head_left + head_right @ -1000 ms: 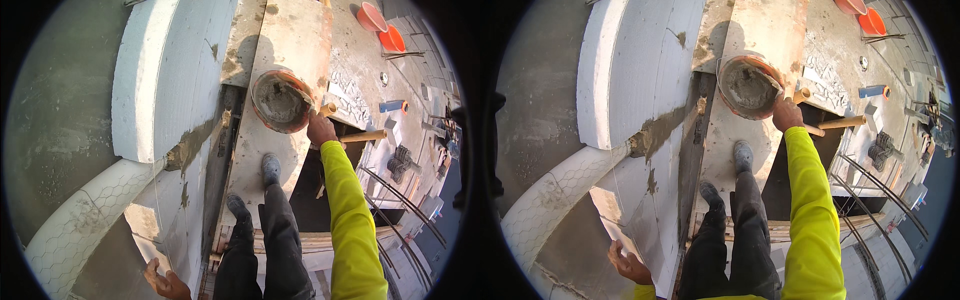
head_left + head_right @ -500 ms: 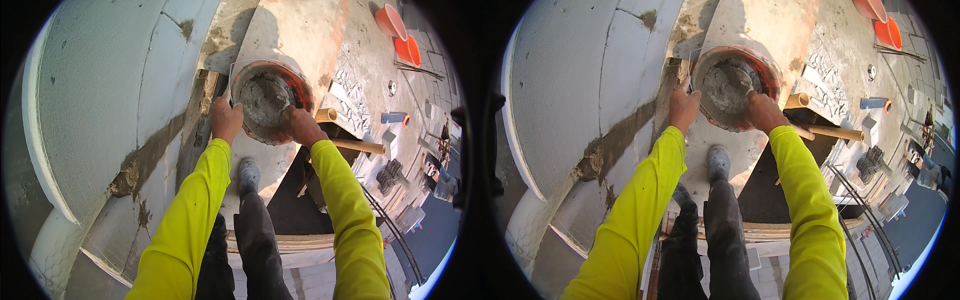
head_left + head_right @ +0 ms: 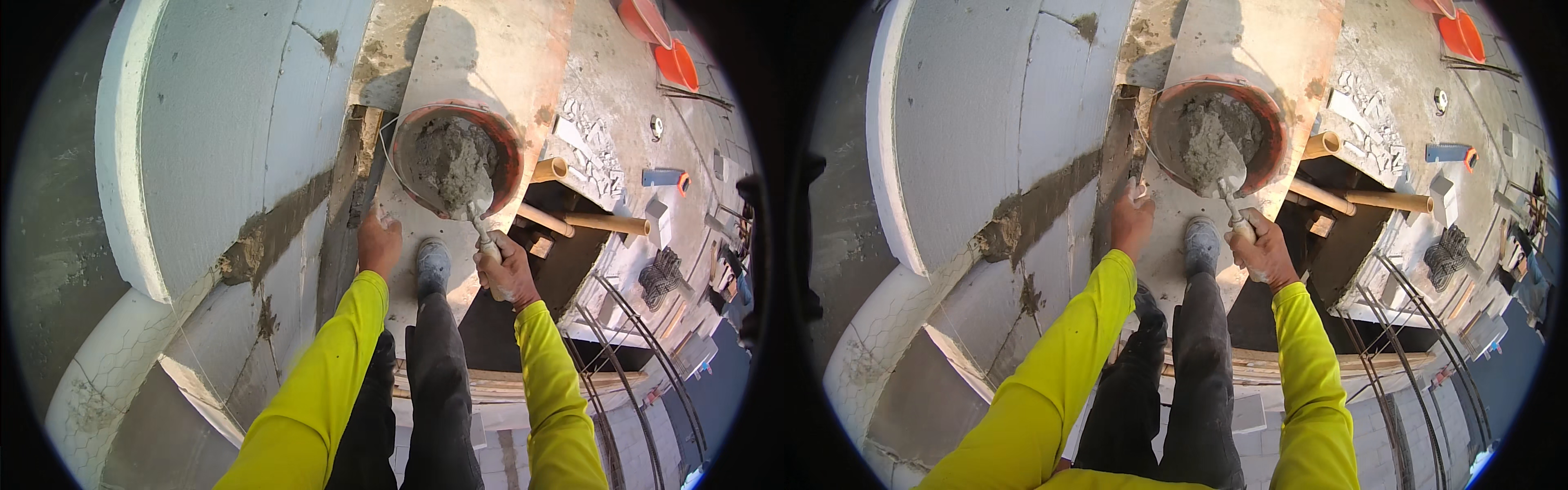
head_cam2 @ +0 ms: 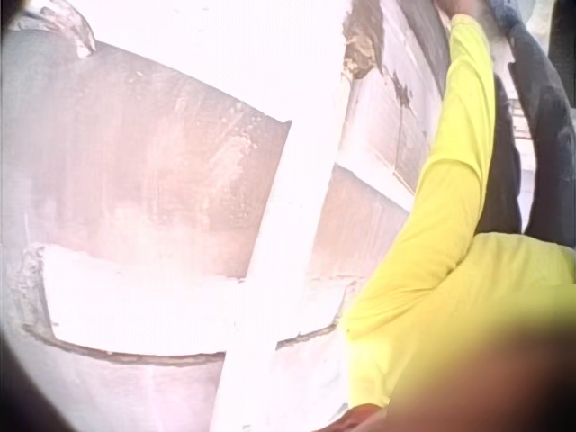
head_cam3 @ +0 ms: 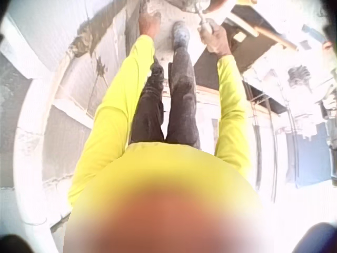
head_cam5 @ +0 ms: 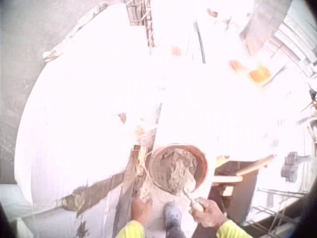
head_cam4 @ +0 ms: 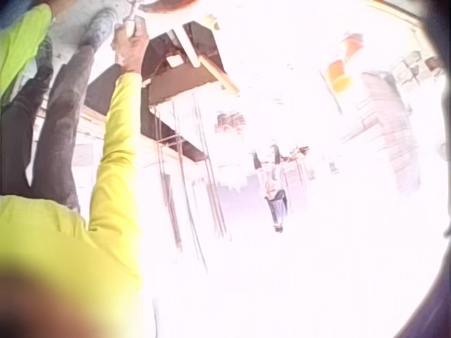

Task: The person scoops mortar from a bucket with a trowel and spreads it along a wall. They place white blocks into the mortar bed, tap them with a hammer to set them, and continue adding mortar and blocks along the wall.

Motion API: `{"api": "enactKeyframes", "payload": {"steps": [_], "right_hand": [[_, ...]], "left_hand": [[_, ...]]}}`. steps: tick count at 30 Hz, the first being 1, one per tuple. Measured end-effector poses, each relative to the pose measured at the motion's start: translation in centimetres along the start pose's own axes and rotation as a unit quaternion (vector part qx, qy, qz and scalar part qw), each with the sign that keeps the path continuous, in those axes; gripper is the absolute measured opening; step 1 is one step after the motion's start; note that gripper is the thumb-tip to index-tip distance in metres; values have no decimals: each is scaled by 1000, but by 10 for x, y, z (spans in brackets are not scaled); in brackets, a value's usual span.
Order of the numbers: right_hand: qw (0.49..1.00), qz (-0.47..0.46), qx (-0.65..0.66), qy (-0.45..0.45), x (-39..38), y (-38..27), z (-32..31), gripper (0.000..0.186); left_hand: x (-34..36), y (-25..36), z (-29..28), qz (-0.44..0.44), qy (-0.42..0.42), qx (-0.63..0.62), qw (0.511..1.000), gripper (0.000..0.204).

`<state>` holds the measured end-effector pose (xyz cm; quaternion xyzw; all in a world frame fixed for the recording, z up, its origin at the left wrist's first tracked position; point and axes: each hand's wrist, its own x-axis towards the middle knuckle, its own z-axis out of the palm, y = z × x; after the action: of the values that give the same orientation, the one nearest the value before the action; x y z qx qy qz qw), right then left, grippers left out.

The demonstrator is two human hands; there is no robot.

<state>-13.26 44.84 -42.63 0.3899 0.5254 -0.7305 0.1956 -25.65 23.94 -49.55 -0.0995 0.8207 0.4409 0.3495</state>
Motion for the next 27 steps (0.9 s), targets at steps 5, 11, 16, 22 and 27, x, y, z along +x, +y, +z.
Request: {"api": "enactKeyframes", "payload": {"steps": [5,11,16,22,27], "right_hand": [[974,-145,132,110,-108,1,79,32],[911,-193,133,339,-172,24,246,44],[963,-197,67,171,-169,25,390,40],[968,-63,150,190,-191,36,313,33],[882,-147,-368,254,-123,18,124,44]], "left_hand": [[-174,-50,-70,-21,-76,72,994,54],[-334,-82,-187,-64,-59,162,983,51],[-388,-96,-250,-35,-54,193,979,54],[-377,-106,-234,-151,9,87,985,44],[-265,-79,-173,-41,-27,58,997,42]]}}
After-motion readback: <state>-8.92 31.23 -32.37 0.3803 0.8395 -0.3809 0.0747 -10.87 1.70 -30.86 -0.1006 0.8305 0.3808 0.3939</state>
